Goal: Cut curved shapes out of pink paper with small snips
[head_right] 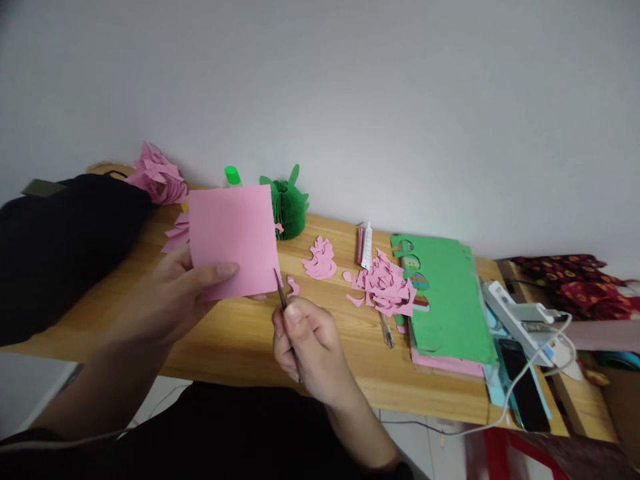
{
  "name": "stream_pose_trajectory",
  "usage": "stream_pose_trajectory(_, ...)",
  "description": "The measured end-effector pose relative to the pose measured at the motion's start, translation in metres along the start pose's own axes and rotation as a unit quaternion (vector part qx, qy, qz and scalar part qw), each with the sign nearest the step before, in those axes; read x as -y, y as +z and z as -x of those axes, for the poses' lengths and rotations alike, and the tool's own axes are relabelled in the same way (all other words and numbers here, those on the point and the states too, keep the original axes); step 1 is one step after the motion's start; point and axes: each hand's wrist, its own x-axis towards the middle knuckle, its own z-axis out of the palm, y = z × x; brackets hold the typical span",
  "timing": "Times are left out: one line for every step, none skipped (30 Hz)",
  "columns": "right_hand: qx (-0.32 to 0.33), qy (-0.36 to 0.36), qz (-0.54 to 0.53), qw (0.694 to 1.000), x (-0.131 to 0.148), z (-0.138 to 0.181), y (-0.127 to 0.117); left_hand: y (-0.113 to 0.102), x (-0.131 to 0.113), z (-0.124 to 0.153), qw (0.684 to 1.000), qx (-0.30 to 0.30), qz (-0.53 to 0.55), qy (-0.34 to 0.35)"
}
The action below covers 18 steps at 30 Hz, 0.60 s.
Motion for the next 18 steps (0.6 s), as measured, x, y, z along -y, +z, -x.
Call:
stream_pose_trajectory(0.001,0.001,0.001,1.0,0.0002,0.0001,-0.0005,0.0007,-0.0005,0.0002,1.0,-0.004,0.0,0.0)
stream_pose_trajectory(0.002,0.003,0.003,1.0,0.0004,0.0003,-0.0009,0.0014,-0.0009,0.0003,1.0,-0.007,0.002,0.002)
stream_pose_trajectory(0.002,0.004,0.005,1.0,0.0006,0.0006,-0.0013,0.002,-0.0012,0.0003,1.0,-0.006,0.006,0.005)
stream_pose_trajectory(0.002,0.006,0.007,1.0,0.0009,0.0008,-0.0016,0.0025,-0.0014,0.0002,1.0,-0.003,0.012,0.007)
stream_pose_trajectory(0.002,0.006,0.009,1.0,0.0011,0.0011,-0.0019,0.0028,-0.0015,0.0,1.0,0.001,0.017,0.007)
stream_pose_trajectory(0.001,0.006,0.012,1.0,0.0012,0.0014,-0.0021,0.0029,-0.0014,-0.0002,1.0,0.006,0.021,0.006)
stream_pose_trajectory(0.001,0.006,0.014,1.0,0.0013,0.0017,-0.0022,0.0029,-0.0014,-0.0005,1.0,0.008,0.023,0.004)
stream_pose_trajectory(0.0,0.006,0.017,1.0,0.0013,0.0019,-0.0023,0.0029,-0.0014,-0.0008,1.0,0.004,0.022,0.004)
stream_pose_trajectory(-0.001,0.004,0.019,1.0,0.0012,0.002,-0.0023,0.0029,-0.0015,-0.001,1.0,-0.003,0.018,0.008)
stream_pose_trajectory(-0.002,0.002,0.023,1.0,0.001,0.0021,-0.0022,0.003,-0.0017,-0.0011,1.0,-0.009,0.013,0.013)
stream_pose_trajectory(-0.004,0.0,0.027,1.0,0.0007,0.0021,-0.0022,0.0032,-0.002,-0.0011,1.0,-0.012,0.007,0.018)
stream_pose_trajectory(-0.006,-0.004,0.032,0.999,0.0004,0.002,-0.0022,0.0033,-0.0024,-0.0009,1.0,-0.011,0.001,0.022)
stream_pose_trajectory(-0.007,-0.006,0.038,0.999,0.0001,0.0018,-0.0023,0.0035,-0.0028,-0.0007,1.0,-0.005,-0.006,0.025)
stream_pose_trajectory(-0.009,-0.009,0.045,0.999,-0.0002,0.0016,-0.0024,0.0036,-0.0031,-0.0004,1.0,0.005,-0.013,0.028)
stream_pose_trajectory(-0.011,-0.012,0.052,0.999,-0.0004,0.0014,-0.0026,0.0036,-0.0035,0.0,0.999,0.014,-0.021,0.031)
stream_pose_trajectory(-0.011,-0.014,0.057,0.998,-0.0007,0.0012,-0.0029,0.0036,-0.0039,0.0003,0.999,0.02,-0.029,0.036)
stream_pose_trajectory(-0.011,-0.015,0.061,0.998,-0.0008,0.0011,-0.0032,0.0035,-0.0043,0.0006,0.998,0.025,-0.036,0.038)
stream_pose_trajectory(-0.012,-0.016,0.063,0.998,-0.001,0.0012,-0.0035,0.0034,-0.0049,0.0007,0.998,0.029,-0.043,0.039)
